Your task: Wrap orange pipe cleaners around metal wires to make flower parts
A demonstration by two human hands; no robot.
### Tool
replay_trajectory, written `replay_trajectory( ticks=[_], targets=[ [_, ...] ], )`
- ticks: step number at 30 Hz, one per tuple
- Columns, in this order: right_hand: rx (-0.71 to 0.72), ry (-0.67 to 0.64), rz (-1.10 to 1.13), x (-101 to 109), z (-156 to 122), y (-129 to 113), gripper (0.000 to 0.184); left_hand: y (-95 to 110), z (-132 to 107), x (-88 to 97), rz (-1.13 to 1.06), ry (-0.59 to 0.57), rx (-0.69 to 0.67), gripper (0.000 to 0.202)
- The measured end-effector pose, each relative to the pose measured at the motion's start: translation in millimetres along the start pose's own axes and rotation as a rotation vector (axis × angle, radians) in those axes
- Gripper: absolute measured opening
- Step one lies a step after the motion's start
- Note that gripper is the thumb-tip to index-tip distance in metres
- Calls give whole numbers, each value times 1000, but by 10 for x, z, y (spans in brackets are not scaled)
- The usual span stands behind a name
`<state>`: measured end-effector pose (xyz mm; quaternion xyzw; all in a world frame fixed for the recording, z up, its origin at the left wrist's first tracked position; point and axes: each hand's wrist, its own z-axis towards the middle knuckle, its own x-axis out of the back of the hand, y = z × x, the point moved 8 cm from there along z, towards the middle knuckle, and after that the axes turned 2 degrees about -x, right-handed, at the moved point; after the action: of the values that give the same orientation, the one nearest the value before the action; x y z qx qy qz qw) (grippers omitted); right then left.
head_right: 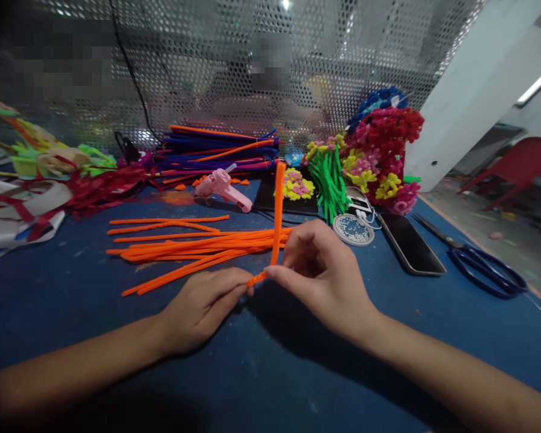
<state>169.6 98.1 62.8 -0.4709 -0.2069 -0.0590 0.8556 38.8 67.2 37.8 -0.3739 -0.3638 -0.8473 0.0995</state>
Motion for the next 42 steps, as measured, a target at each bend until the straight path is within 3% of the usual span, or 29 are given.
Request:
replay_trajectory(
  ticks=[5, 12, 15, 17, 21, 28, 37, 42],
  targets=[
    [473, -29, -381, -16, -145, -373, 8, 8, -6, 13, -39, 19, -3, 19],
    [767, -14, -688, -50, -249, -627, 11, 73, -13, 25, -112, 44, -66, 17],
    [943, -19, -858, -116, -308, -608, 15, 58, -14, 31, -133, 54, -49, 17],
    [983, -34, -922, -135, -308, -539, 19, 24, -15, 42, -128, 68, -6, 19],
    [990, -58, -970, -139, -306, -460, 13, -11, -15, 65, -125, 96, 55, 22],
    [980, -48, -886, -118, -320, -589, 13, 9, -7, 50, -177, 81, 33, 21],
    [683, -129, -617, -55, -173, -428, 19, -41, -10, 74, -160, 99, 71, 19],
    [529, -134, -401, -8, -55, -389, 12, -36, -18, 56, -127, 79, 47, 18]
  ],
)
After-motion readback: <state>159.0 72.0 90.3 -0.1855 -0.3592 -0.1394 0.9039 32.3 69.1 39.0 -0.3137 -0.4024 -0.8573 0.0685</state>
